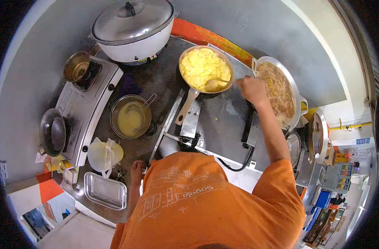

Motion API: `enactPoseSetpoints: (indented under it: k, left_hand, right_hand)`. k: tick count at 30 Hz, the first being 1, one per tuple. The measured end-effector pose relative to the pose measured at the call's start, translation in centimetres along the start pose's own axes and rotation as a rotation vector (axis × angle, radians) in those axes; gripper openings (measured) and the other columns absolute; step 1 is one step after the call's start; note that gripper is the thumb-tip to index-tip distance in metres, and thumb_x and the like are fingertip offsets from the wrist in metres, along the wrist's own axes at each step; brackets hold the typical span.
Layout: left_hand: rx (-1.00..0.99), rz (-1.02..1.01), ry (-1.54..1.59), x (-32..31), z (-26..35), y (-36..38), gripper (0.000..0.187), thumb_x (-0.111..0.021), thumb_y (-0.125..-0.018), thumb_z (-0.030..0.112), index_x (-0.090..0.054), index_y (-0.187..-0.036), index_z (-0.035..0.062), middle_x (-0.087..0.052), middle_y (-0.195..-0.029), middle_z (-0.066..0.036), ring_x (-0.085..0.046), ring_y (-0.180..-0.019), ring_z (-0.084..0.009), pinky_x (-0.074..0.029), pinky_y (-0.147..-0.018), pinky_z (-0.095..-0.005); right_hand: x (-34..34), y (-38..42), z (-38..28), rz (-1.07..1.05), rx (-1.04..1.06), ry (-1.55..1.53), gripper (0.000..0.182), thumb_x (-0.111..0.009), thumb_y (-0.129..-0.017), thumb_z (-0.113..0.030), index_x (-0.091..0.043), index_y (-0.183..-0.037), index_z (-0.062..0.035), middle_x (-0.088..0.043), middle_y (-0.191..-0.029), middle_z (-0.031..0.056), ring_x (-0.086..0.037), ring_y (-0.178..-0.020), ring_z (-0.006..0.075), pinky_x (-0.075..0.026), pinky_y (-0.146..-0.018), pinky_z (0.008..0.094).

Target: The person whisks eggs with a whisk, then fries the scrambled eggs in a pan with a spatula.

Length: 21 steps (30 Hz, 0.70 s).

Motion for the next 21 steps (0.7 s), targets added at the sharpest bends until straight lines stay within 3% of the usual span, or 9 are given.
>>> enactPoseSetpoints:
  k: [3,6,8,10,12,15,19,21]
  left_hand:
    - [-0.110,-0.005,-0.073,0.5,-0.6,-0.1,0.018,-0.058,-0.099,0.024,-0.065,-0.098,0.0071,-0.061,-0.085,-0.002,-0.057,-0.076,-0.0130,-0.047,-0.066,-0.0294]
    - [-0.188,0.039,0.002,1.8,-4.4,-1.6,0.018,-0.058,-0.099,0.023,-0.065,-0.099,0.0065,-0.061,-0.084,-0.003,-0.057,-0.075,-0.0130,-0.047,-0.066,-0.0295]
    - [-0.124,0.083,0.081,1.4,-3.6,-0.6,0.018,-0.057,-0.099,0.022,-0.065,-0.099,0.0064,-0.060,-0.083,-0.003,-0.057,-0.075,-0.0128,-0.047,-0.066,-0.0297]
    - [-0.167,0.092,0.089,1.5,-5.4,-0.6,0.019,-0.056,-0.100,0.023,-0.065,-0.099,0.0063,-0.060,-0.081,-0.002,-0.056,-0.073,-0.0123,-0.047,-0.065,-0.0292]
    - [-0.158,0.117,0.100,1.7,-7.0,-0.2,0.020,-0.056,-0.100,0.024,-0.064,-0.098,0.0064,-0.059,-0.080,-0.001,-0.056,-0.072,-0.0118,-0.046,-0.065,-0.0286]
    - [-0.003,0.194,0.137,1.2,-7.1,1.1,0.020,-0.057,-0.101,0.026,-0.063,-0.095,0.0080,-0.061,-0.079,0.000,-0.057,-0.069,-0.0106,-0.045,-0.062,-0.0270]
    - [-0.040,0.288,0.201,0.3,-7.8,2.9,0.018,-0.056,-0.101,0.025,-0.062,-0.091,0.0108,-0.061,-0.078,0.000,-0.059,-0.065,-0.0098,-0.044,-0.057,-0.0260]
    - [-0.038,0.241,0.258,1.3,-12.5,1.1,0.018,-0.058,-0.100,0.027,-0.061,-0.101,0.0089,-0.061,-0.080,-0.004,-0.060,-0.065,-0.0131,-0.047,-0.056,-0.0281]
  right_hand:
    - [2.0,-2.0,3.0,0.055,0.024,-0.125,0.014,-0.063,-0.075,-0.011,-0.073,-0.084,-0.0111,-0.070,-0.078,0.0155,-0.070,-0.077,0.0355,-0.056,-0.066,0.0475]
    - [7.2,-6.1,3.0,-0.072,0.000,-0.032,0.012,-0.062,-0.078,-0.015,-0.072,-0.083,-0.0113,-0.071,-0.079,0.0154,-0.070,-0.077,0.0361,-0.057,-0.066,0.0465]
    - [4.4,-10.7,4.5,0.078,0.040,0.094,0.016,-0.059,-0.084,-0.020,-0.073,-0.083,-0.0121,-0.072,-0.079,0.0130,-0.071,-0.076,0.0350,-0.057,-0.069,0.0470]
    - [3.9,-15.8,4.2,-0.018,0.018,0.080,0.016,-0.063,-0.083,-0.018,-0.075,-0.092,-0.0160,-0.072,-0.089,0.0122,-0.070,-0.086,0.0345,-0.056,-0.072,0.0458]
    - [1.2,-20.7,4.5,0.115,0.177,0.046,0.016,-0.062,-0.084,-0.019,-0.075,-0.093,-0.0150,-0.072,-0.090,0.0118,-0.070,-0.088,0.0330,-0.056,-0.071,0.0461]
    - [-0.8,-26.0,2.3,0.009,0.163,0.088,0.015,-0.063,-0.084,-0.020,-0.075,-0.090,-0.0133,-0.073,-0.092,0.0112,-0.070,-0.091,0.0315,-0.057,-0.071,0.0461]
    - [-5.6,-28.6,0.9,0.024,0.389,0.117,0.015,-0.066,-0.082,-0.026,-0.075,-0.085,-0.0129,-0.073,-0.094,0.0085,-0.069,-0.092,0.0319,-0.057,-0.071,0.0454]
    - [-6.2,-27.6,1.1,0.047,0.420,0.067,0.017,-0.068,-0.083,-0.029,-0.075,-0.085,-0.0134,-0.073,-0.096,0.0071,-0.069,-0.093,0.0321,-0.056,-0.072,0.0449]
Point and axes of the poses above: each hand's wrist, its own y-axis away from the middle knuckle, its own x-axis out of the back of the hand, z = x × y, the point moved 2 cm from there along -y, towards the middle knuckle
